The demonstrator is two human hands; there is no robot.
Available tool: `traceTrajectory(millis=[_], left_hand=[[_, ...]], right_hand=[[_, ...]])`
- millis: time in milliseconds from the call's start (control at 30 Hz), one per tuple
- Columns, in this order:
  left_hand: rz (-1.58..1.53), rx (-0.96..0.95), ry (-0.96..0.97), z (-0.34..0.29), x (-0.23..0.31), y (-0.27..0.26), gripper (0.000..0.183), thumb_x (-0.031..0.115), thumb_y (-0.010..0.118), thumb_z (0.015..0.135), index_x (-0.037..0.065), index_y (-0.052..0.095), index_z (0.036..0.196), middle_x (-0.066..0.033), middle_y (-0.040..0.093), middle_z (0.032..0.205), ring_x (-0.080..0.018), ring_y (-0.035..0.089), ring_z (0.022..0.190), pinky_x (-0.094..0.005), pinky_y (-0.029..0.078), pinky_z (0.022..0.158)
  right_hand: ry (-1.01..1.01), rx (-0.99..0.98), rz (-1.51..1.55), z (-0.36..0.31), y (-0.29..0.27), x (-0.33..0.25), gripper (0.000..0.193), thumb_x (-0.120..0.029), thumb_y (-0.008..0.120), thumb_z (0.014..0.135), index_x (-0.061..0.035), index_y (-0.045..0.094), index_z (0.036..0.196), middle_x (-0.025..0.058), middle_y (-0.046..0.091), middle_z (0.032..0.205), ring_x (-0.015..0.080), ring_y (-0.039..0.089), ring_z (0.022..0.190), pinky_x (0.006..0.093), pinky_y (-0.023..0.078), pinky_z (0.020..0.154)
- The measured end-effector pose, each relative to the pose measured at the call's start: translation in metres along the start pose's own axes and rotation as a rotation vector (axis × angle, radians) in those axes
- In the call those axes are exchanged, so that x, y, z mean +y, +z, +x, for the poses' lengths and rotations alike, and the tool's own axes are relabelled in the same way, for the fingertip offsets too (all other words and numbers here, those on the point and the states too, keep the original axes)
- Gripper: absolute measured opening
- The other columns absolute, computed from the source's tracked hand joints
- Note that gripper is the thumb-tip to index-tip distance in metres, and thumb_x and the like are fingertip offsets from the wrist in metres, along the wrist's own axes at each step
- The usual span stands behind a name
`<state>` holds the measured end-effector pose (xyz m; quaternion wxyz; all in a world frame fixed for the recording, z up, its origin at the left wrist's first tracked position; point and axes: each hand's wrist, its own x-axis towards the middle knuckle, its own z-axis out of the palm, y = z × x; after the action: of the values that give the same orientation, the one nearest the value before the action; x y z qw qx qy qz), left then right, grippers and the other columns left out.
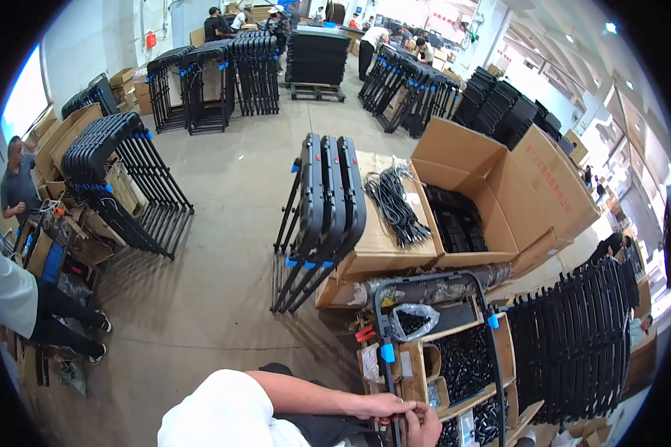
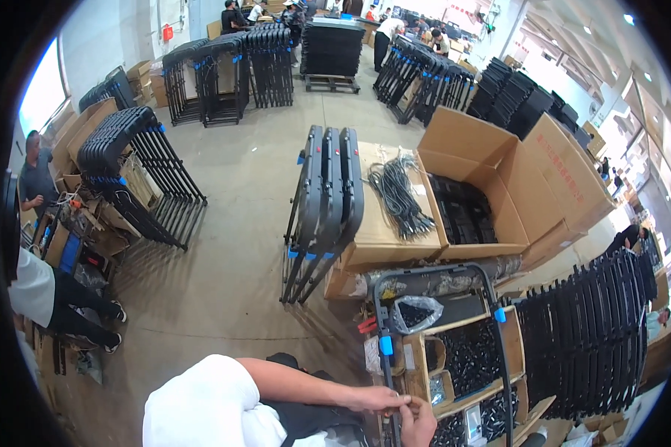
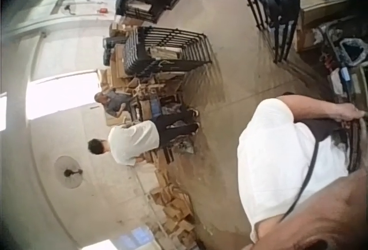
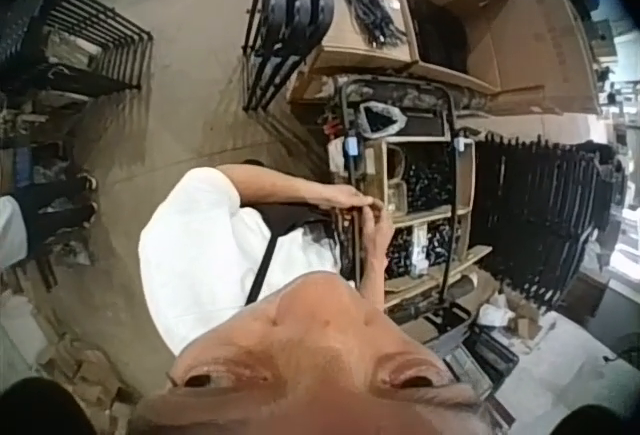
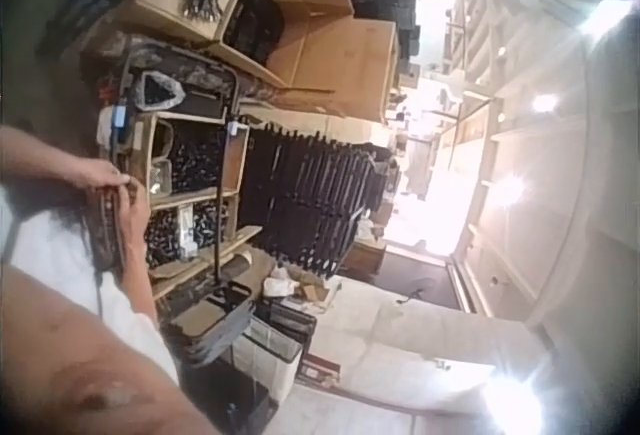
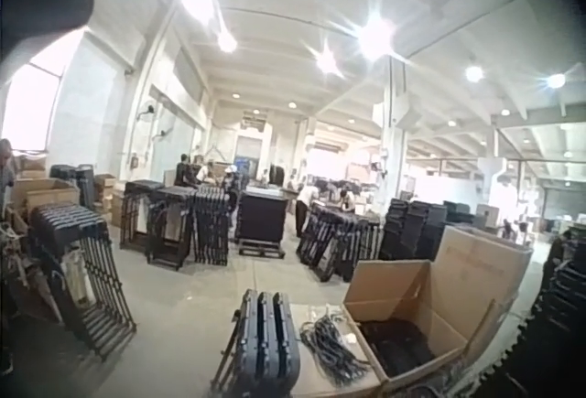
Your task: Assembling a plastic housing for fitness equipment by attaching components with screws and cable ties.
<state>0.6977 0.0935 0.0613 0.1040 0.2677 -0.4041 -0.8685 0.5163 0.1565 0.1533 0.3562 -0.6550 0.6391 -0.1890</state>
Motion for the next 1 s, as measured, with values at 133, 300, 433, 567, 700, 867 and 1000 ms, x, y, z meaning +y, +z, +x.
traceTrajectory(millis=[133,300,433,567,700,867,1000], left_hand=[[-0.119,0.014,-0.011,-0.004,0.015,0.012,0.061,0.066,0.046,0.104,0.012,0.068,0.085,0.0049,0.053,0.073,-0.0064,0.039,0.061,-0.0247,0.030,0.053],[0.092,0.215,0.202,-0.009,0.018,0.013,0.034,0.027,0.060,0.104,0.001,0.060,0.127,-0.0020,0.061,0.096,-0.0101,0.054,0.076,-0.0266,0.047,0.067],[0.075,0.412,0.112,-0.028,0.028,0.019,0.044,0.016,0.066,0.099,0.002,0.046,0.136,-0.0043,0.062,0.100,-0.0120,0.057,0.078,-0.0289,0.051,0.070],[0.444,0.646,0.250,-0.030,0.008,0.015,0.041,0.018,0.064,0.100,0.001,0.050,0.134,-0.0092,0.065,0.102,-0.0158,0.061,0.076,-0.0312,0.052,0.072],[0.695,0.867,0.119,-0.042,0.019,0.043,0.030,0.025,0.064,0.100,0.003,0.060,0.120,-0.0150,0.068,0.097,-0.0203,0.066,0.085,-0.0352,0.053,0.080],[0.735,0.824,0.100,-0.046,0.019,0.060,0.029,0.024,0.065,0.099,0.007,0.065,0.122,-0.0131,0.068,0.090,-0.0224,0.065,0.082,-0.0370,0.053,0.077],[0.742,0.759,0.083,-0.047,0.009,0.058,0.029,0.023,0.059,0.103,0.009,0.065,0.128,-0.0087,0.067,0.082,-0.0191,0.064,0.074,-0.0338,0.052,0.072]], right_hand=[[-0.053,0.145,0.062,0.007,0.003,0.010,0.032,-0.022,0.072,0.093,0.0018,0.068,0.114,0.0165,0.073,0.097,0.0239,0.073,0.087,0.0409,0.057,0.076],[0.112,0.203,0.199,0.050,-0.050,0.052,0.031,-0.014,0.071,0.091,-0.0012,0.067,0.119,0.0095,0.071,0.100,0.0157,0.067,0.087,0.0329,0.055,0.080],[-0.107,0.517,-0.027,0.086,-0.138,0.126,0.029,-0.006,0.068,0.085,-0.0023,0.071,0.114,0.0140,0.069,0.106,0.0257,0.067,0.091,0.0356,0.054,0.082],[-0.182,0.594,-0.157,0.138,-0.209,0.182,0.034,-0.004,0.068,0.083,-0.0046,0.070,0.117,0.0145,0.066,0.106,0.0276,0.064,0.086,0.0373,0.054,0.080],[-0.107,0.566,-0.155,0.202,-0.232,0.203,0.039,-0.008,0.070,0.083,-0.0026,0.067,0.122,0.0169,0.068,0.114,0.0332,0.068,0.102,0.0417,0.054,0.094],[0.021,0.512,-0.191,0.235,-0.284,0.247,0.037,-0.009,0.070,0.081,-0.0051,0.073,0.118,0.0184,0.071,0.117,0.0343,0.068,0.113,0.0419,0.053,0.100],[0.146,0.299,-0.289,0.203,-0.314,0.255,0.037,-0.009,0.073,0.080,-0.0037,0.074,0.116,0.0190,0.074,0.112,0.0325,0.071,0.108,0.0412,0.055,0.096]])
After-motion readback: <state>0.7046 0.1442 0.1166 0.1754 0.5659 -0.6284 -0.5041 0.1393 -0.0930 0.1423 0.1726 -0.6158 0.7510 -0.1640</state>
